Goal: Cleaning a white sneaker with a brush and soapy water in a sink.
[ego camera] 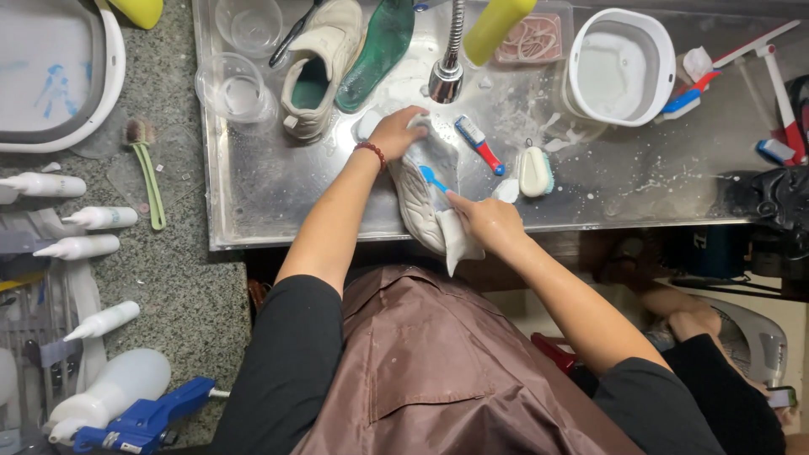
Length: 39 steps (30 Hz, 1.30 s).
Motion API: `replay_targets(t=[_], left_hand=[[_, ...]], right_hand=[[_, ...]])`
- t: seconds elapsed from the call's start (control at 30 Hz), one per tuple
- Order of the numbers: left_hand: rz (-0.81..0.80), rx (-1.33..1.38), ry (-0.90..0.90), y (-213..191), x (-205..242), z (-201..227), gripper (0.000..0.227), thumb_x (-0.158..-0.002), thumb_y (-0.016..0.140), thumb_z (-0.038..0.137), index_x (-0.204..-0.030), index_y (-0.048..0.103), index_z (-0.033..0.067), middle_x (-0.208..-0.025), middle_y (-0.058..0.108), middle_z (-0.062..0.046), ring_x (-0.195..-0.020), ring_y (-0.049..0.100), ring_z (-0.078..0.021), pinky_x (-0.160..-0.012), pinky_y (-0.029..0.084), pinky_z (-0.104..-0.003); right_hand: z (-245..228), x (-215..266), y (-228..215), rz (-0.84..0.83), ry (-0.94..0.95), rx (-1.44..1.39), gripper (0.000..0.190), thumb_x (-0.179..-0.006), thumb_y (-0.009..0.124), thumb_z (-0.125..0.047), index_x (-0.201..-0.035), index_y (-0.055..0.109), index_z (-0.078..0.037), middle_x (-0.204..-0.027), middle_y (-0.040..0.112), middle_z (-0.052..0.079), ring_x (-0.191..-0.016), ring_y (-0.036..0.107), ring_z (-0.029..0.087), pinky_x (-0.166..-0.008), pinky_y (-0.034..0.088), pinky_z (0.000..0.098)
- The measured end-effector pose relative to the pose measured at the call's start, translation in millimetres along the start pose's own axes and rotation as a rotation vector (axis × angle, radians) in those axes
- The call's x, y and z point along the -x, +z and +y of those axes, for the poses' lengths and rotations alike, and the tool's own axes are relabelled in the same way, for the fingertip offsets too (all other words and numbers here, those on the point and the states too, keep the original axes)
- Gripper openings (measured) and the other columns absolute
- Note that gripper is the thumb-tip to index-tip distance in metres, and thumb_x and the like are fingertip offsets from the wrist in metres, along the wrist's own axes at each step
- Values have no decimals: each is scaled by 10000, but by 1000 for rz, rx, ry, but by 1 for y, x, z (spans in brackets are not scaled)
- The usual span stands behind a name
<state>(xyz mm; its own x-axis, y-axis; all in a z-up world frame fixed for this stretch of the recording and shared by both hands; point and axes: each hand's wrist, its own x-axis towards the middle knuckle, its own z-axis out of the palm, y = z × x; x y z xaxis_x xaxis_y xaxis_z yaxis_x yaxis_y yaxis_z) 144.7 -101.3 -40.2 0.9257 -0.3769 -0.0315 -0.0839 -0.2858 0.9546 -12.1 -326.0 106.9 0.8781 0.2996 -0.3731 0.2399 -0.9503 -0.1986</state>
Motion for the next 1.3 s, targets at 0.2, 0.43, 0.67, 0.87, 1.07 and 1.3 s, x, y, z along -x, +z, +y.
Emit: replay_targets(t=[0.2,0.43,0.67,0.87,1.07,1.3], left_hand=[[-157,-249,-66,13,-7,7,372,-963,553,373,-1061,699,44,-1102,688,-218,-1089,628,-398,-952,472,-463],[-61,-125,145,43,11,-49,343,-964,452,300,-945,704,68,-1013,727,-152,-998,676,-330,-901,523,-391],[62,139,-16,42,28,-8,381,-838,460,295,-892,761,68,-872,724,-169,-835,689,-309,-782,520,-369],[62,109,-32,40,25,0,377,-847,459,294,-902,752,63,-882,722,-184,-837,700,-317,-788,529,-378],[112,-26,144,56,21,-23,371,-897,446,288,-889,743,66,-994,735,-183,-934,682,-374,-836,530,-413],[111,46,86,53,37,-13,368,-906,439,279,-917,748,80,-960,723,-193,-907,698,-365,-825,546,-416]], right_hand=[[13,-28,-12,174,-220,363,592,-889,573,-142,-1464,578,-286,-673,687,87,-538,676,293,-436,499,446],[29,-3,-14,-5,-236,360,620,-839,569,-136,-1434,577,-311,-629,662,110,-498,671,299,-403,498,443],[45,5,-17,54,-297,336,483,-912,582,-184,-1378,594,-311,-702,666,96,-553,672,301,-460,495,461],[35,-5,-23,91,-304,343,628,-857,594,-125,-1459,559,-302,-701,670,101,-557,674,311,-456,499,455],[57,-2,-17,2,-252,334,499,-886,586,-170,-1369,599,-296,-729,692,109,-593,695,310,-469,505,463],[67,7,-37,18,-238,302,506,-866,597,-199,-1352,621,-337,-675,685,103,-551,693,311,-437,507,465]])
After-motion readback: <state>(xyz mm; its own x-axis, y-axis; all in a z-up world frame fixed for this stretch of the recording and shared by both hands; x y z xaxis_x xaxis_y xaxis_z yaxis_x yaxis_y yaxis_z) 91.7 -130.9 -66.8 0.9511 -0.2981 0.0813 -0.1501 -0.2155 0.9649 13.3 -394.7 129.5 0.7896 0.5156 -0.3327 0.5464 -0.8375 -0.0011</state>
